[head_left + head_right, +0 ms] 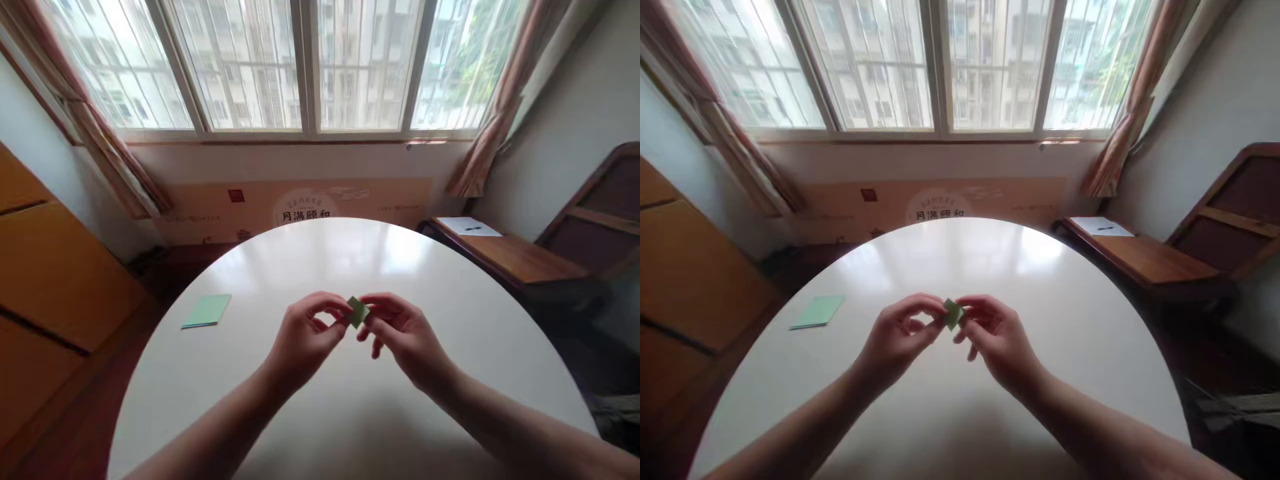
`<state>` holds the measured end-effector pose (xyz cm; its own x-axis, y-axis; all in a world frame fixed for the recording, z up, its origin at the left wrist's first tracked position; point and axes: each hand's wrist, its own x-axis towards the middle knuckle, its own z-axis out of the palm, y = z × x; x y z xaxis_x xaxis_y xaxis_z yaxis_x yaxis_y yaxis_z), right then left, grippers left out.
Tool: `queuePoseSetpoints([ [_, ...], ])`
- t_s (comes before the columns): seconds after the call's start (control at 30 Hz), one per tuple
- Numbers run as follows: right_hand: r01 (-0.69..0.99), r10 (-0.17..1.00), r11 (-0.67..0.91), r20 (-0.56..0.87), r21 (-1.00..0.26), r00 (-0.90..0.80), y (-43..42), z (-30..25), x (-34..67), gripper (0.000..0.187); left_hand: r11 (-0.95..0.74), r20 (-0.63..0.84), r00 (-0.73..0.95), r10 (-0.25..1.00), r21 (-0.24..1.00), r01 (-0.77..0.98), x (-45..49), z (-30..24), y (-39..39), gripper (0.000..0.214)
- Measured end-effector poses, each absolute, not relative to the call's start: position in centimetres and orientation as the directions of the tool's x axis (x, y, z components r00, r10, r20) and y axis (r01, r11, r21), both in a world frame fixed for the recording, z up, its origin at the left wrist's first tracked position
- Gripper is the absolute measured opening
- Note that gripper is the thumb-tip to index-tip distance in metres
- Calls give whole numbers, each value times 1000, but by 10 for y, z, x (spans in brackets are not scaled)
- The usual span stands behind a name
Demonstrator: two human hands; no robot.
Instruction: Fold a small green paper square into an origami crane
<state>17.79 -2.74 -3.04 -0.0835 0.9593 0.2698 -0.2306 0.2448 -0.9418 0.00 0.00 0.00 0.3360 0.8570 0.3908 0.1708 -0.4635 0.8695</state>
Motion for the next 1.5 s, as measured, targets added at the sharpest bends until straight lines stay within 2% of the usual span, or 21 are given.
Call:
queuePoseSetpoints([
  [0.2,-226,966,219,243,-949,-85,-27,-28,180,23,-471,399,332,855,865,174,-1,5,-4,9],
  [0.4,-178,964,221,242,-959,-107,-26,-28,180,25,-373,322,334,886,922,102,0,6,-2,4],
  [0.57,-135,968,213,227,-968,-104,-27,-25,178,28,-320,274,329,904,943,94,1,3,-3,11],
  [0.73,-124,968,211,225,-969,-113,-28,-24,178,26,-445,373,295,879,864,234,1,0,-5,12],
  [0.83,-121,963,228,242,-966,-120,-28,-26,178,25,-503,425,303,853,825,259,2,1,-6,15],
  [1.17,-152,958,240,260,-959,-122,-32,-23,176,21,-440,391,245,887,878,191,3,0,-1,5],
  [1.5,-168,967,195,218,-966,-132,-28,-23,175,27,-481,436,223,872,848,224,2,2,-2,5],
])
